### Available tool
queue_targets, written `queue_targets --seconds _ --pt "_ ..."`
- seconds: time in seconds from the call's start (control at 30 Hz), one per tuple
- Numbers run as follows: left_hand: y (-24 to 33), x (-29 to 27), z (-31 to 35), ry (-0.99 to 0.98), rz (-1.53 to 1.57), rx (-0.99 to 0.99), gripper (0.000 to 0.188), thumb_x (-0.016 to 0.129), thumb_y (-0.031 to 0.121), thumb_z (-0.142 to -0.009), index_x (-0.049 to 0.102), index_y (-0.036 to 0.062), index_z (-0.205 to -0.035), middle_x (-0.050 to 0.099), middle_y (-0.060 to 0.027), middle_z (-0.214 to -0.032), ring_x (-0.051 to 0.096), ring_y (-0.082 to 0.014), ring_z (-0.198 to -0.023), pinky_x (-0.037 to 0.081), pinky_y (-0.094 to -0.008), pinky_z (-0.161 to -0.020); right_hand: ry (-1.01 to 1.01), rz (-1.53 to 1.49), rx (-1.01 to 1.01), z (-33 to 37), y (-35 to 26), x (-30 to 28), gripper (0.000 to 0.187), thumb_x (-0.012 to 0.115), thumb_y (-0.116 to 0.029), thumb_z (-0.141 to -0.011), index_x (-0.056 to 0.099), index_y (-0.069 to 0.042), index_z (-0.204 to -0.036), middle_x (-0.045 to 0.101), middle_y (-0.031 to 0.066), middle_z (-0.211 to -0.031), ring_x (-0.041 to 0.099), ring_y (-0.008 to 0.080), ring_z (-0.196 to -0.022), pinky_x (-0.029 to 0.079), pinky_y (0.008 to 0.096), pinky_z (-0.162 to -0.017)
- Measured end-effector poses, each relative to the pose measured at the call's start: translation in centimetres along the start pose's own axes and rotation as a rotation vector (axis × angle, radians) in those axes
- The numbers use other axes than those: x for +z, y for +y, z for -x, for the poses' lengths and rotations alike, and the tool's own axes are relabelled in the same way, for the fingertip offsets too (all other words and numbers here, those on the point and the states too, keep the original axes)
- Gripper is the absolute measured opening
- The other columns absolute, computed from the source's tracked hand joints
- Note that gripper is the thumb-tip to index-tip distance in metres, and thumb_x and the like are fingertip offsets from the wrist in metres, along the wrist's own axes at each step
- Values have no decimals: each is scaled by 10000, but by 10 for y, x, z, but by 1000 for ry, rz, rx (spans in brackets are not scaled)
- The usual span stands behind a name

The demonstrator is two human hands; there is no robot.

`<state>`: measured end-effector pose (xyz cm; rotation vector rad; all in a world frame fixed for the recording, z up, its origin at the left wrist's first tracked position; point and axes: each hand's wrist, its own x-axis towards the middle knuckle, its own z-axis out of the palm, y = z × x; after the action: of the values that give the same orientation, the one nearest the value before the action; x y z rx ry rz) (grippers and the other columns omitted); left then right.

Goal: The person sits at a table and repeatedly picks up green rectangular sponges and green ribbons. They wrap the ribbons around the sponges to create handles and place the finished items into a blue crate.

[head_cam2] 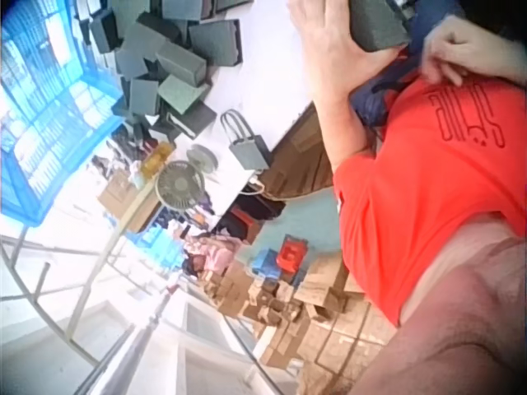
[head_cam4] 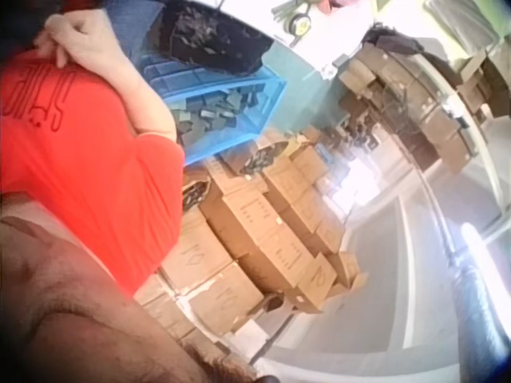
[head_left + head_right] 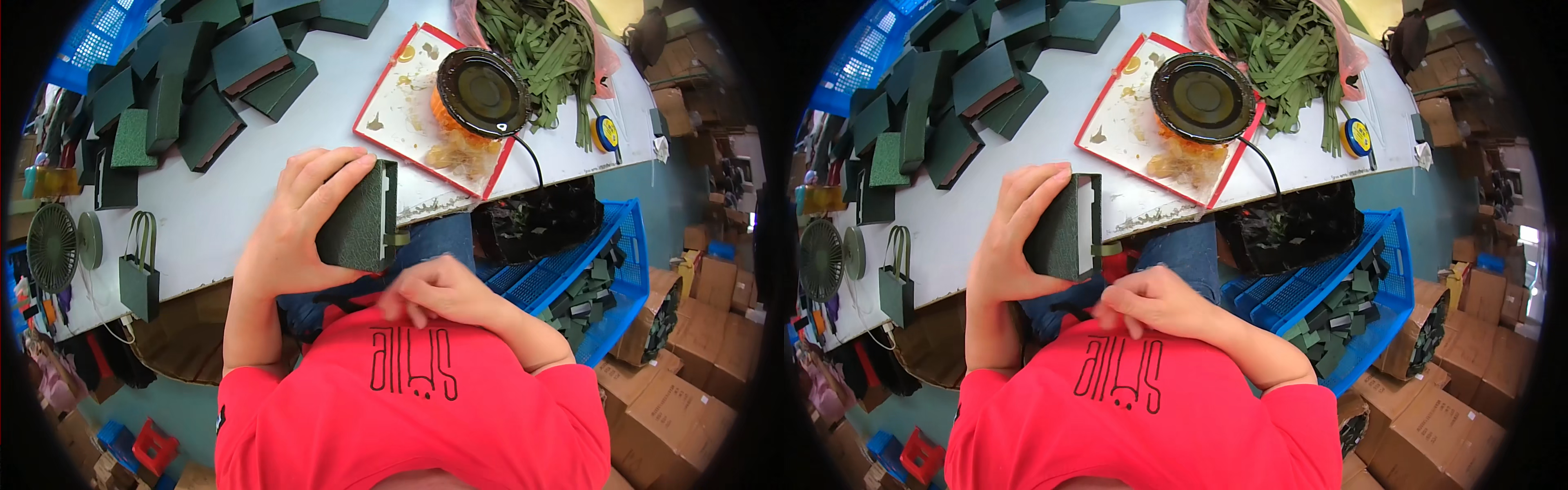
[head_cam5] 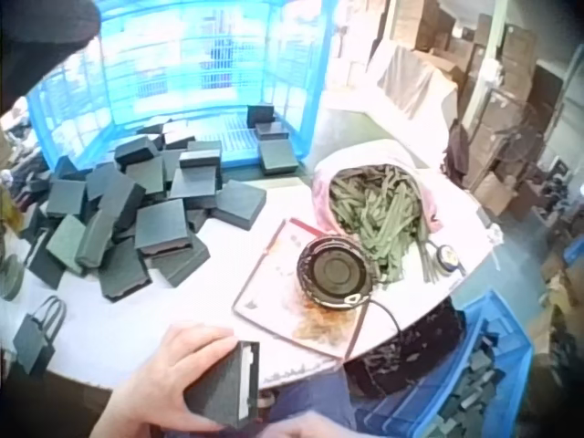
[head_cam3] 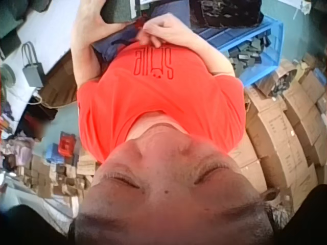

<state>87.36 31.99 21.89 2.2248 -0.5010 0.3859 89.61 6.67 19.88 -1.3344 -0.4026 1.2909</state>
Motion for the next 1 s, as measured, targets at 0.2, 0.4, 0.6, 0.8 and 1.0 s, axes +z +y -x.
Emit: queue_targets --seconds 0.2,0.4,0.6,0.8,1.0 --pt "2 6 0 -37 45 -5 959 895 161 -514 540 26 -1394 534 -157 -1392 502 -393 -1240 425 -483 -1059 260 -687 -246 -3 23 4 426 560 -210 -1060 501 -29 -1441 663 145 -1282 687 130 -765 525 229 -626" --pt "-7 -6 22 -83 -21 -100 1030 902 204 -496 501 -22 -1418 504 -194 -1437 470 -404 -1314 379 -483 -1102 664 -853 -477 5 20 -28 332 569 -242 -1056 596 -21 -1301 694 138 -1230 687 96 -772 568 223 -668" --pt "-13 -13 40 -71 -43 -217 1077 890 173 -461 490 -5 -1446 503 -184 -1440 467 -382 -1325 386 -448 -1113 805 -855 -557 10 9 -44 322 555 -218 -1063 568 -7 -1305 719 102 -1070 680 88 -760 580 225 -683" --pt "-10 -16 40 -84 -66 -238 1077 892 153 -450 497 -1 -1440 511 -183 -1430 479 -380 -1312 406 -447 -1099 770 -741 -655 4 12 -59 234 582 -197 -1052 595 -8 -1189 712 95 -963 666 104 -700 540 232 -599" --pt "-7 -7 27 -109 -60 -153 1050 902 163 -468 508 9 -1429 515 -187 -1421 485 -398 -1292 414 -474 -1084 802 -520 -533 4 -8 -77 206 651 -186 -1014 627 -2 -1102 708 88 -857 659 126 -624 537 249 -561"
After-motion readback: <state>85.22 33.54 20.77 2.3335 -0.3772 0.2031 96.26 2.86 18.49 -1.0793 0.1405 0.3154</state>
